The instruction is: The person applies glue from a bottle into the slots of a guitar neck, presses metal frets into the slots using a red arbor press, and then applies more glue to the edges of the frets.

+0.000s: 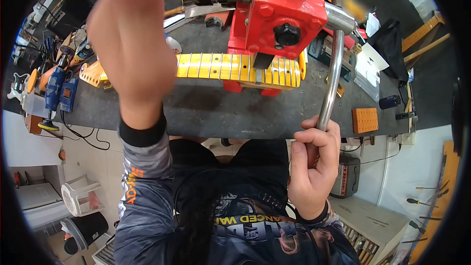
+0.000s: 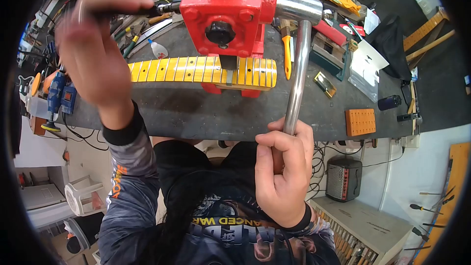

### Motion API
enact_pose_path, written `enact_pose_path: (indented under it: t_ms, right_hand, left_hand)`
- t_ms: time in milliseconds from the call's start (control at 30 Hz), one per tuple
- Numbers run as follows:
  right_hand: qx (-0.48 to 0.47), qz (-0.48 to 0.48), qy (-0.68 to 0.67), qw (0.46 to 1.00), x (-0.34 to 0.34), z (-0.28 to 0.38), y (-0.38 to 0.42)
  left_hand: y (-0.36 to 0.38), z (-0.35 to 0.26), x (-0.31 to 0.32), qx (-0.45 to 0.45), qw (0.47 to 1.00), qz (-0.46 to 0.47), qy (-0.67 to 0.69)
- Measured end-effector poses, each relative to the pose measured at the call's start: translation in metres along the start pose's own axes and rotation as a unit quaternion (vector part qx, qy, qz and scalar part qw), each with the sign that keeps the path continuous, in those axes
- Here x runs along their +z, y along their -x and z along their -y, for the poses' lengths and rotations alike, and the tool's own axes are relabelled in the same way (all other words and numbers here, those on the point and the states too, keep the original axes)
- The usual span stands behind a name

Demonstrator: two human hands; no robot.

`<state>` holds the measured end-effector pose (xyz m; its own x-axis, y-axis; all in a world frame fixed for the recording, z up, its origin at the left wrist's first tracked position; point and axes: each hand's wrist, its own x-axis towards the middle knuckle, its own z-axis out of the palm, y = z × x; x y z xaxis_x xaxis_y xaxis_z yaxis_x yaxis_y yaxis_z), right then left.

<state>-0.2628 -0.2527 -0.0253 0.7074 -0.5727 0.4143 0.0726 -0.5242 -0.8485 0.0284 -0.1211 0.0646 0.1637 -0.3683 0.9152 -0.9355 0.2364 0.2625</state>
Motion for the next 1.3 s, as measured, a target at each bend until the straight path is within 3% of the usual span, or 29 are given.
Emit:
enact_pose_path:
  t_ms: [33, 100, 167, 233, 267, 300, 367, 433, 567, 633, 667, 700, 767, 900, 933, 967, 1033, 1100, 1133, 1167, 1233, 1300]
  right_hand:
    - [-0.006, 0.004, -0.003, 1.0, 0.0, 0.001, 0.0]
    - [0.0, 0.006, -0.013, 1.0, -0.002, 0.003, 0.002]
    - [0.006, 0.005, -0.03, 1.0, -0.001, 0.003, 0.003]
    - [0.018, -0.002, -0.062, 0.998, -0.001, 0.002, 0.003]
    - [0.018, -0.006, -0.063, 0.998, -0.002, 0.003, 0.003]
    - [0.031, 0.006, -0.065, 0.997, -0.005, 0.004, 0.003]
    - [0.048, 0.017, -0.066, 0.997, -0.005, 0.004, 0.006]
    - [0.057, 0.001, -0.119, 0.991, -0.002, 0.003, 0.006]
    - [0.047, 0.013, -0.093, 0.994, -0.006, 0.004, 0.004]
    - [0.019, 0.022, -0.072, 0.997, -0.006, 0.002, 0.003]
    - [0.012, 0.022, -0.072, 0.997, -0.006, 0.003, 0.003]
    - [0.011, 0.018, -0.068, 0.997, -0.007, 0.004, 0.003]
    - [0.018, 0.022, -0.076, 0.997, -0.006, 0.005, 0.002]
    - [0.003, 0.045, -0.111, 0.993, -0.012, 0.001, -0.001]
    - [0.033, 0.097, -0.092, 0.99, -0.025, 0.011, -0.004]
    - [0.24, 0.166, -0.117, 0.949, -0.049, 0.051, -0.014]
    - [0.114, 0.129, -0.294, 0.94, -0.065, 0.036, -0.018]
    - [0.028, 0.123, -0.312, 0.942, -0.078, 0.049, -0.036]
    - [0.278, 0.127, -0.159, 0.939, -0.085, 0.093, -0.085]
    - [-0.085, 0.154, -0.318, 0.932, -0.085, 0.06, -0.081]
    - [-0.163, 0.13, -0.205, 0.956, -0.076, 0.079, -0.139]
    - [-0.16, 0.115, -0.187, 0.962, -0.066, 0.082, -0.202]
  left_hand:
    - [-0.013, -0.007, 0.009, -0.128, 0.99, -0.051, 0.017]
    - [-0.054, -0.022, 0.025, -0.293, 0.955, -0.019, 0.029]
    - [-0.053, 0.021, 0.029, -0.393, 0.912, 0.058, 0.1]
    - [-0.037, 0.048, 0.028, -0.423, 0.888, 0.145, 0.107]
    - [-0.018, 0.074, 0.012, -0.423, 0.863, 0.246, 0.131]
    - [-0.013, 0.046, 0.022, -0.428, 0.876, 0.183, 0.126]
    - [-0.001, 0.049, 0.019, -0.478, 0.847, 0.21, 0.103]
    - [0.017, 0.036, 0.017, -0.464, 0.857, 0.189, 0.123]
    - [0.054, 0.022, -0.001, -0.438, 0.874, 0.183, 0.101]
    - [0.065, -0.002, 0.0, -0.306, 0.924, 0.198, -0.117]
    - [0.074, -0.002, -0.008, -0.197, 0.927, 0.251, -0.196]
    - [0.077, -0.005, -0.011, -0.193, 0.929, 0.25, -0.191]
    - [0.08, -0.01, -0.017, -0.126, 0.901, 0.371, -0.185]
    - [0.091, 0.002, -0.015, -0.099, 0.857, 0.441, -0.247]
    - [0.094, 0.005, -0.015, -0.092, 0.869, 0.426, -0.235]
    - [0.094, 0.006, -0.015, -0.089, 0.87, 0.423, -0.237]
    - [0.094, 0.006, -0.015, -0.099, 0.872, 0.424, -0.224]
    - [0.098, 0.01, -0.014, -0.093, 0.883, 0.405, -0.217]
    - [0.098, 0.009, -0.014, -0.093, 0.887, 0.4, -0.212]
    - [0.098, 0.008, -0.014, -0.092, 0.889, 0.397, -0.207]
    - [0.1, 0.01, -0.014, -0.09, 0.891, 0.394, -0.209]
    - [0.1, 0.01, -0.014, -0.085, 0.892, 0.39, -0.211]
